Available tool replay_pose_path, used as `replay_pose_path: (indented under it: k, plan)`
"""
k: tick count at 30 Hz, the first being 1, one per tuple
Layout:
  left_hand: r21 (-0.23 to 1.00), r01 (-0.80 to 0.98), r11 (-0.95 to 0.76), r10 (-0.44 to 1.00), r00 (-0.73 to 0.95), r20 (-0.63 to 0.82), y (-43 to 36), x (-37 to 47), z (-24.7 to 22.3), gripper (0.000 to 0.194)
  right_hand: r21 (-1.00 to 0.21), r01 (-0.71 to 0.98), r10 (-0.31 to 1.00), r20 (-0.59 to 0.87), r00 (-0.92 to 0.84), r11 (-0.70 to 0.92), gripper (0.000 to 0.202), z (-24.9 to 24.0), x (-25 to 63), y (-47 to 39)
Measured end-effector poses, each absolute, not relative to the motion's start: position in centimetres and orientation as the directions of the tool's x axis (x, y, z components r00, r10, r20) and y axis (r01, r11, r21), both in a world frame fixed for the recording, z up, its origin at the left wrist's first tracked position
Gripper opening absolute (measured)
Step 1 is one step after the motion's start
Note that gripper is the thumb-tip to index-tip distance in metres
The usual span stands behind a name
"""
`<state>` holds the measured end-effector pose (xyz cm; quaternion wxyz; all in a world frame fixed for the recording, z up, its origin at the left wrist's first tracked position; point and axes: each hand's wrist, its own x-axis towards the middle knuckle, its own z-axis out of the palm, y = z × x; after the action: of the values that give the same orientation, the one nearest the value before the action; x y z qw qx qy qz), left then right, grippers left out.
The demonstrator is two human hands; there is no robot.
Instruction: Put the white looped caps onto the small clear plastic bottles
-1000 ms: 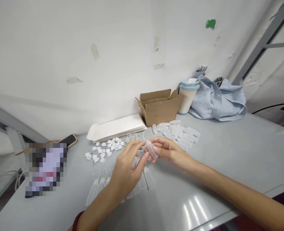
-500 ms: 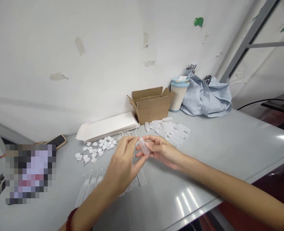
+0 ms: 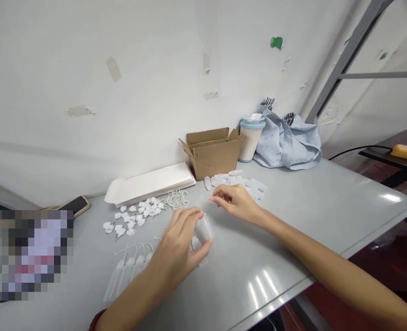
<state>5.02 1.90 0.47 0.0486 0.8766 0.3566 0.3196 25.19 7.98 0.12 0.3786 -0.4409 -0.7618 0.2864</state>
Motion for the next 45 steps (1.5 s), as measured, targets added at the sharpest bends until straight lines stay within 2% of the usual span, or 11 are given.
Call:
replay_pose_path:
  k: [2, 5, 10, 13, 17, 20, 24, 31, 35, 41, 45]
  plan:
    - [0.352, 0.582, -0.733, 0.68, 0.611, 0.407, 1.2, 4.8, 0.0, 0.037, -0.643, 0.602, 0.881, 0.351, -0.317, 0.474, 0.011, 0.3, 26.2, 8.8]
    - [0.363, 0.576, -0.733, 0.674, 0.689, 0.268, 0.5, 4.6, -0.3, 0.034, -0.475, 0.782, 0.905, 0.333, -0.264, 0.403, 0.01, 1.0, 27.1, 9.4]
    - [0.319, 0.607, -0.728, 0.68, 0.699, 0.221, 0.4, 4.6, -0.2, 0.029, -0.177, 0.958, 0.945, 0.278, -0.17, 0.225, 0.017, 2.1, 27.7, 9.2]
    - [0.302, 0.622, -0.722, 0.687, 0.695, 0.213, 0.4, 4.7, -0.2, 0.028, -0.095, 0.978, 0.968, 0.189, -0.164, 0.184, 0.017, 2.4, 28.5, 9.2]
    - [0.278, 0.642, -0.715, 0.696, 0.692, 0.191, 0.4, 4.5, -0.4, 0.028, -0.075, 0.976, 0.979, 0.017, -0.206, 0.206, 0.01, 2.6, 29.4, 9.4]
    - [0.245, 0.648, -0.721, 0.691, 0.7, 0.182, 0.4, 4.2, -0.4, 0.029, -0.047, 0.978, 0.979, 0.02, -0.204, 0.205, 0.013, 2.8, 29.6, 9.4]
    - [0.202, 0.651, -0.732, 0.682, 0.705, 0.197, 0.8, 3.5, 0.1, 0.036, -0.077, 0.972, 0.974, -0.02, -0.224, 0.222, 0.01, 3.2, 29.6, 9.2]
    - [0.248, 0.722, -0.646, 0.762, 0.596, 0.251, 3.7, 0.9, 1.5, 0.027, -0.138, 0.975, 0.948, -0.245, -0.205, 0.175, 0.019, 3.9, 29.6, 8.9]
    - [0.283, 0.755, -0.591, 0.807, 0.55, 0.216, 6.0, -0.4, 1.3, 0.026, -0.175, 0.96, 0.927, -0.268, -0.261, 0.22, 0.014, 3.6, 29.7, 8.8]
    - [0.25, 0.749, -0.613, 0.789, 0.597, 0.148, 8.0, 0.5, 1.4, 0.023, -0.12, 0.956, 0.929, -0.23, -0.289, 0.268, 0.012, 3.1, 28.9, 8.5]
    - [0.2, 0.728, -0.655, 0.754, 0.646, 0.118, 8.4, 1.9, 2.3, 0.02, -0.198, 0.94, 0.931, -0.188, -0.314, 0.278, 0.012, 2.8, 28.5, 8.4]
